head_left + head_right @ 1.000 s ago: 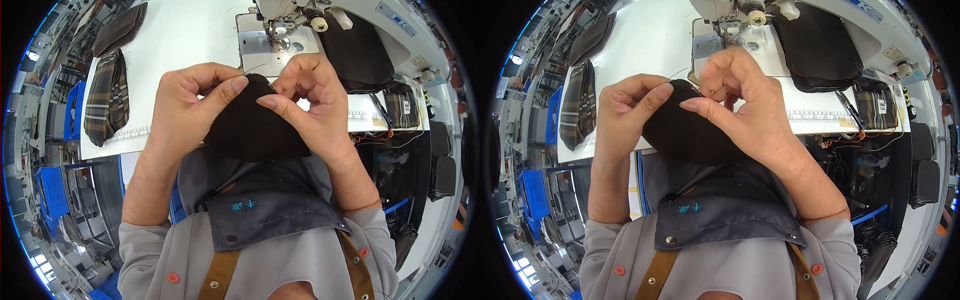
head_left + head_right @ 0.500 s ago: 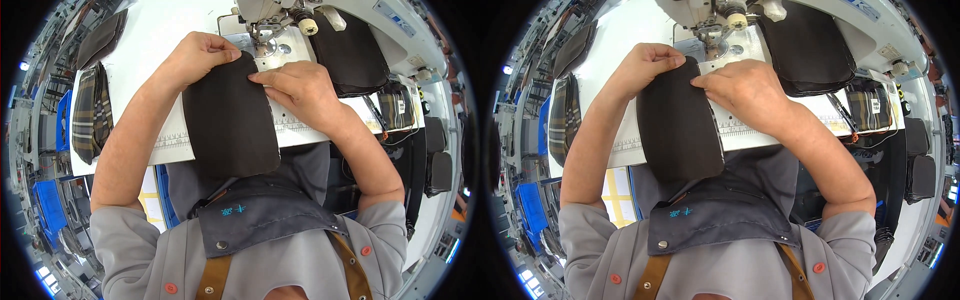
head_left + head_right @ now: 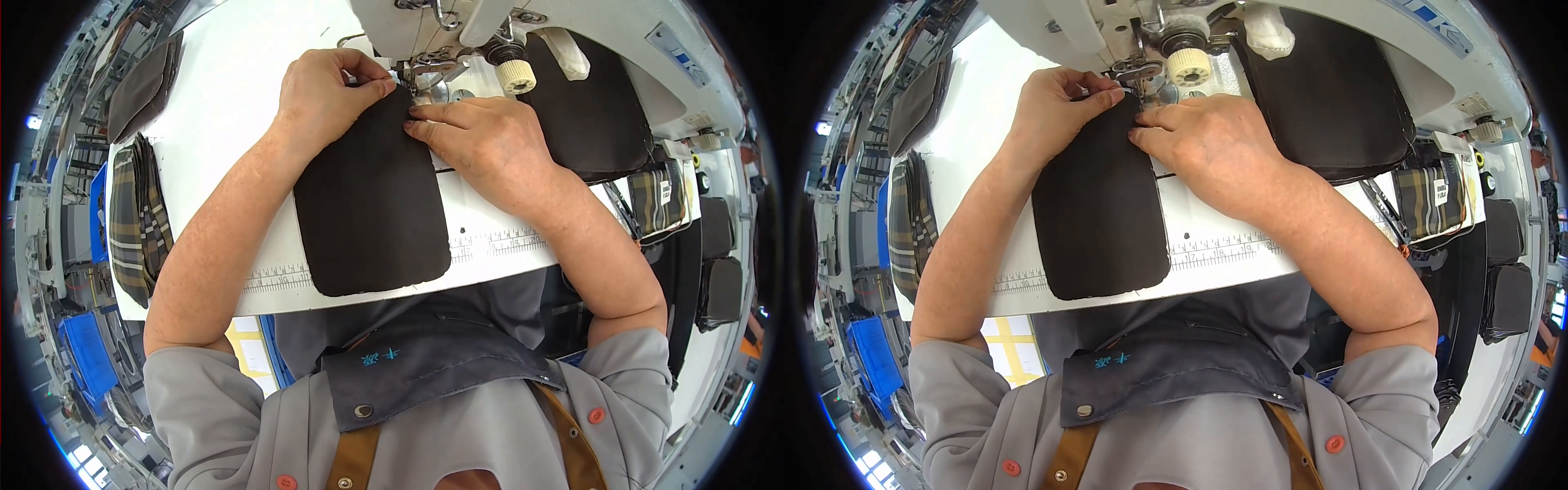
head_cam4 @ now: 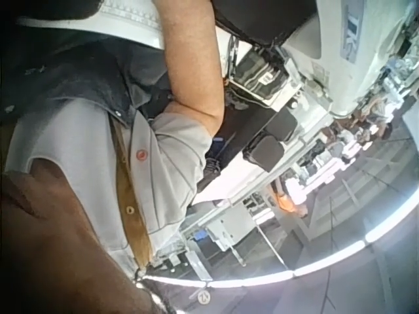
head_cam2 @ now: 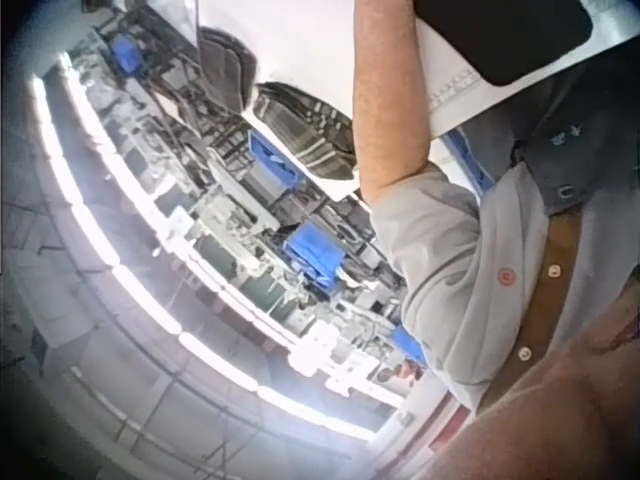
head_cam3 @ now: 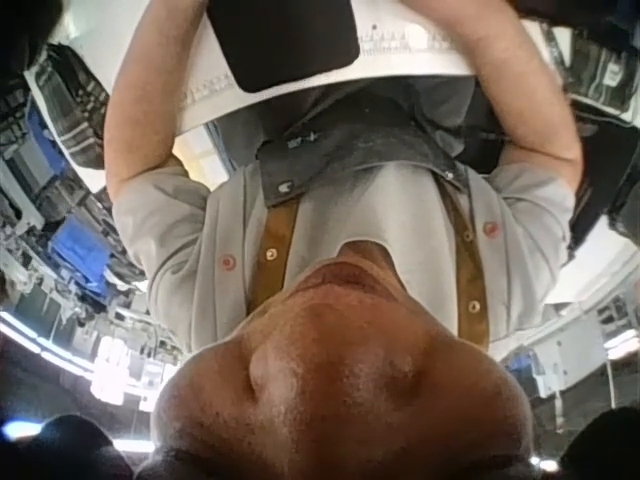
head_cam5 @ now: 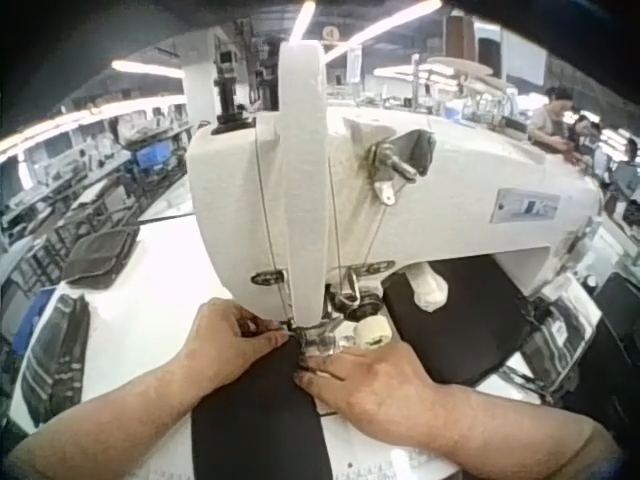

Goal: Sewing pieces of material together using an industrial sewing machine in a workshop.

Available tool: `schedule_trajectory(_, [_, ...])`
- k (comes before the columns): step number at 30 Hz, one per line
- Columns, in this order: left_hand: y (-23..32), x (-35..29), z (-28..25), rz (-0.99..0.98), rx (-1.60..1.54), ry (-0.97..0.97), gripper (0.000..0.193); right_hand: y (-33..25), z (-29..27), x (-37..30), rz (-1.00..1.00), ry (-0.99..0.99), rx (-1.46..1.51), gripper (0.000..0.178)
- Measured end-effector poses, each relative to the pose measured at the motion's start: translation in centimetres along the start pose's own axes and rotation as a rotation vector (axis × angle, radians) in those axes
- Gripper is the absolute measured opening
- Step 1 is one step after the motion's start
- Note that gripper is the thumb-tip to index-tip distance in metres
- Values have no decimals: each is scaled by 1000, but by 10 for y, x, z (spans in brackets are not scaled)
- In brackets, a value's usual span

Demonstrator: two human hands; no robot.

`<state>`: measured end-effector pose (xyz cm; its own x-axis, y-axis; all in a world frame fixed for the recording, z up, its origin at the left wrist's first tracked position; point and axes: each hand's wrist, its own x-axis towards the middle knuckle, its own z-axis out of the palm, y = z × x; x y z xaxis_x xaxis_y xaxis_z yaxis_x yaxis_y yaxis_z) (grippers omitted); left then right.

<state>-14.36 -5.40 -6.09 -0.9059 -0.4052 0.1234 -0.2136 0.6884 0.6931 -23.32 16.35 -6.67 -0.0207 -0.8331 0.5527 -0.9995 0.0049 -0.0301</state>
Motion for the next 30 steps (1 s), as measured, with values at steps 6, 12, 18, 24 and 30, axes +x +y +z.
schedule_trajectory(6, [-1,10,2,16,-47,-4,22,4,-1,0,43,10,2,23])
schedule_trajectory(12, [-8,11,4,-10,-98,-3,24,1,-1,0,65,12,19,22])
schedule_trajectory(18, [-15,9,10,87,-27,67,25,-2,2,-1,74,12,35,21])
schedule_trajectory(24, [-11,11,1,206,306,258,29,0,8,-2,94,51,13,18])
schedule_trajectory(30, [-57,12,-40,238,689,314,23,-2,6,-2,84,84,31,19])
